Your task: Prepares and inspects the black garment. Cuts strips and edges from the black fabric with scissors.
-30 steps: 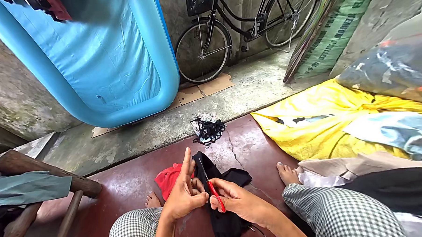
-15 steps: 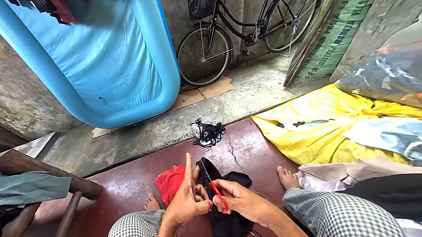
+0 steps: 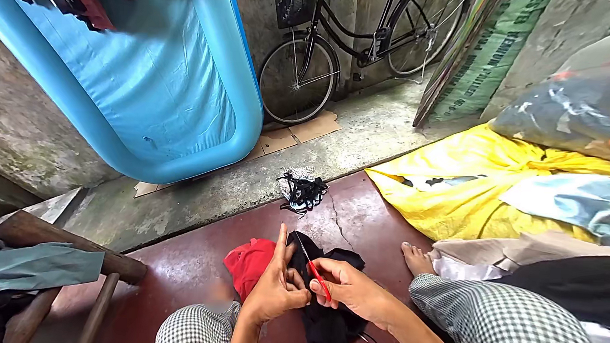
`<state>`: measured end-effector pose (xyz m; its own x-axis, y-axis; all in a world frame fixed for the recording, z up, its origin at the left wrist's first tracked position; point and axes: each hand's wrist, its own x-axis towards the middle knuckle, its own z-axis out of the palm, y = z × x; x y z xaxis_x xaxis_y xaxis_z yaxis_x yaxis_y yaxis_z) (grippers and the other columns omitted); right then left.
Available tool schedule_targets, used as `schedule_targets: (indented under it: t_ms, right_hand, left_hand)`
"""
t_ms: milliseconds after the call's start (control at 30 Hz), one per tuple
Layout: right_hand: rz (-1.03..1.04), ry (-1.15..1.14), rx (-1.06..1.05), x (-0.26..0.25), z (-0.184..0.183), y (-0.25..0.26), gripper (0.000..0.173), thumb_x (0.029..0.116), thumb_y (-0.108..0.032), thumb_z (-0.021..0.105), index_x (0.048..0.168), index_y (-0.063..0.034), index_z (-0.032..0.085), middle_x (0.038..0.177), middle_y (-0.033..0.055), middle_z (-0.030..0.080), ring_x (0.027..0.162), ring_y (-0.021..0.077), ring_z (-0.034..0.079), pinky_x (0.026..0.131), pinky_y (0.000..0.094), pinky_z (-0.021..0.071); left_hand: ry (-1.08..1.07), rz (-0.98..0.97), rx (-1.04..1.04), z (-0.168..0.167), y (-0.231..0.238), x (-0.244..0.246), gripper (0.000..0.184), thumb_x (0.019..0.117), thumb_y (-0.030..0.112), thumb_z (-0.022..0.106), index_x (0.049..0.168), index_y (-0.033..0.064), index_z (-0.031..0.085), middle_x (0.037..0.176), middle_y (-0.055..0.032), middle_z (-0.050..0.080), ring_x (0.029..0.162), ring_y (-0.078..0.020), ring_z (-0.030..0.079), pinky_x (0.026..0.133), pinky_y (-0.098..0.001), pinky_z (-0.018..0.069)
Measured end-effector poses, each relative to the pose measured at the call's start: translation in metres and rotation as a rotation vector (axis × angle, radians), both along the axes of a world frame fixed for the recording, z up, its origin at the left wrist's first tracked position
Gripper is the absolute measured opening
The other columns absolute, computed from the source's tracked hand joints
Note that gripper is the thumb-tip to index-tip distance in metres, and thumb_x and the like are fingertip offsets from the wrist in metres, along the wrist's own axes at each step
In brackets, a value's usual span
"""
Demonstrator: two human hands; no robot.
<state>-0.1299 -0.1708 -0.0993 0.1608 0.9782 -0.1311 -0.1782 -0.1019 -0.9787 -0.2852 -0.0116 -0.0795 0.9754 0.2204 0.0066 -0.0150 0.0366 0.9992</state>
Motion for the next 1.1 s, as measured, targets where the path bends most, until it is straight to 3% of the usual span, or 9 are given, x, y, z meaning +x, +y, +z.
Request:
schedule_targets:
  t_ms: [133, 200, 267, 500, 567, 667, 767, 867, 1100]
  right_hand:
    - [-0.033, -0.006, 0.001, 0.000, 0.000, -0.001, 0.037, 0.0935, -0.030, 0.072, 0.123, -0.0094, 0.065, 0.087, 0.0049, 0.069, 0.073, 0.0147, 0.067, 0.066, 0.0301, 0.0569]
    - [-0.042, -0.022, 0.004, 0.001, 0.000, -0.002, 0.036, 0.0933, -0.031, 0.072, 0.121, -0.0098, 0.065, 0.086, 0.0046, 0.068, 0.072, 0.0145, 0.066, 0.065, 0.0296, 0.0562]
    - [-0.037, -0.036, 0.006, 0.001, -0.001, -0.002, 0.034, 0.0935, -0.030, 0.072, 0.120, -0.0102, 0.065, 0.084, 0.0047, 0.068, 0.071, 0.0145, 0.065, 0.064, 0.0292, 0.0553]
    - [0.158, -0.341, -0.127, -0.007, -0.004, -0.009, 0.033, 0.0966, -0.035, 0.068, 0.123, -0.0159, 0.065, 0.091, 0.0014, 0.071, 0.078, 0.0130, 0.068, 0.072, 0.0330, 0.0577]
    - [0.192, -0.441, -0.161, -0.011, -0.006, -0.012, 0.033, 0.0975, -0.037, 0.066, 0.124, -0.0170, 0.065, 0.094, 0.0014, 0.071, 0.083, 0.0135, 0.069, 0.078, 0.0361, 0.0586]
    - [0.194, -0.568, -0.204, -0.012, -0.007, -0.013, 0.035, 0.0971, -0.039, 0.066, 0.125, -0.0176, 0.065, 0.097, 0.0037, 0.070, 0.087, 0.0172, 0.068, 0.081, 0.0437, 0.0561]
    - [0.153, -0.620, -0.220, -0.012, -0.007, -0.014, 0.035, 0.0968, -0.039, 0.066, 0.125, -0.0186, 0.065, 0.097, 0.0042, 0.070, 0.088, 0.0191, 0.068, 0.080, 0.0470, 0.0557]
    - [0.090, -0.612, -0.205, -0.011, -0.004, -0.014, 0.036, 0.0964, -0.041, 0.066, 0.126, -0.0203, 0.065, 0.096, 0.0023, 0.070, 0.086, 0.0174, 0.068, 0.078, 0.0444, 0.0567]
    - [0.039, -0.552, -0.095, -0.015, -0.005, -0.014, 0.037, 0.0956, -0.042, 0.067, 0.125, -0.0197, 0.066, 0.098, -0.0004, 0.071, 0.085, 0.0116, 0.068, 0.077, 0.0370, 0.0580]
  left_hand:
    - [0.006, 0.340, -0.057, -0.002, -0.007, 0.006, 0.086, 0.0868, 0.001, 0.073, 0.159, 0.0126, 0.028, 0.142, -0.0155, 0.057, 0.079, -0.0262, 0.071, 0.068, -0.0405, 0.0631]
    - [0.037, 0.552, -0.104, -0.003, -0.006, 0.009, 0.039, 0.0987, 0.004, 0.060, 0.138, 0.0025, 0.057, 0.129, -0.0166, 0.066, 0.085, -0.0283, 0.072, 0.071, -0.0418, 0.0634]
    - [0.060, 0.669, -0.110, -0.009, 0.001, 0.010, 0.022, 0.1023, 0.003, 0.054, 0.117, -0.0035, 0.069, 0.116, -0.0181, 0.071, 0.087, -0.0275, 0.072, 0.075, -0.0399, 0.0626]
    - [0.206, 0.685, -0.735, -0.018, 0.002, 0.020, 0.044, 0.1090, 0.037, 0.043, 0.113, -0.0039, 0.060, 0.094, -0.0178, 0.070, 0.078, -0.0247, 0.069, 0.073, -0.0410, 0.0602]
    - [0.170, 0.704, -0.790, -0.024, 0.003, 0.022, 0.035, 0.1069, 0.030, 0.050, 0.116, -0.0029, 0.060, 0.098, -0.0178, 0.070, 0.084, -0.0248, 0.070, 0.077, -0.0416, 0.0603]
    - [0.112, 0.796, -0.709, -0.028, 0.006, 0.026, 0.024, 0.1044, 0.015, 0.055, 0.116, -0.0048, 0.062, 0.101, -0.0193, 0.070, 0.090, -0.0269, 0.070, 0.081, -0.0438, 0.0594]
    - [0.105, 0.802, -0.571, -0.017, 0.010, 0.026, 0.024, 0.1059, 0.018, 0.054, 0.111, -0.0029, 0.065, 0.094, -0.0163, 0.069, 0.076, -0.0207, 0.067, 0.066, -0.0345, 0.0578]
    - [0.038, 0.675, -0.475, -0.003, 0.013, 0.017, 0.022, 0.1034, 0.009, 0.055, 0.121, -0.0010, 0.062, 0.096, -0.0181, 0.068, 0.074, -0.0207, 0.067, 0.066, -0.0348, 0.0583]
    - [-0.020, 0.452, -0.293, 0.010, 0.017, 0.002, 0.063, 0.0778, -0.009, 0.075, 0.136, 0.0027, 0.054, 0.114, -0.0203, 0.065, 0.091, -0.0297, 0.069, 0.080, -0.0469, 0.0615]
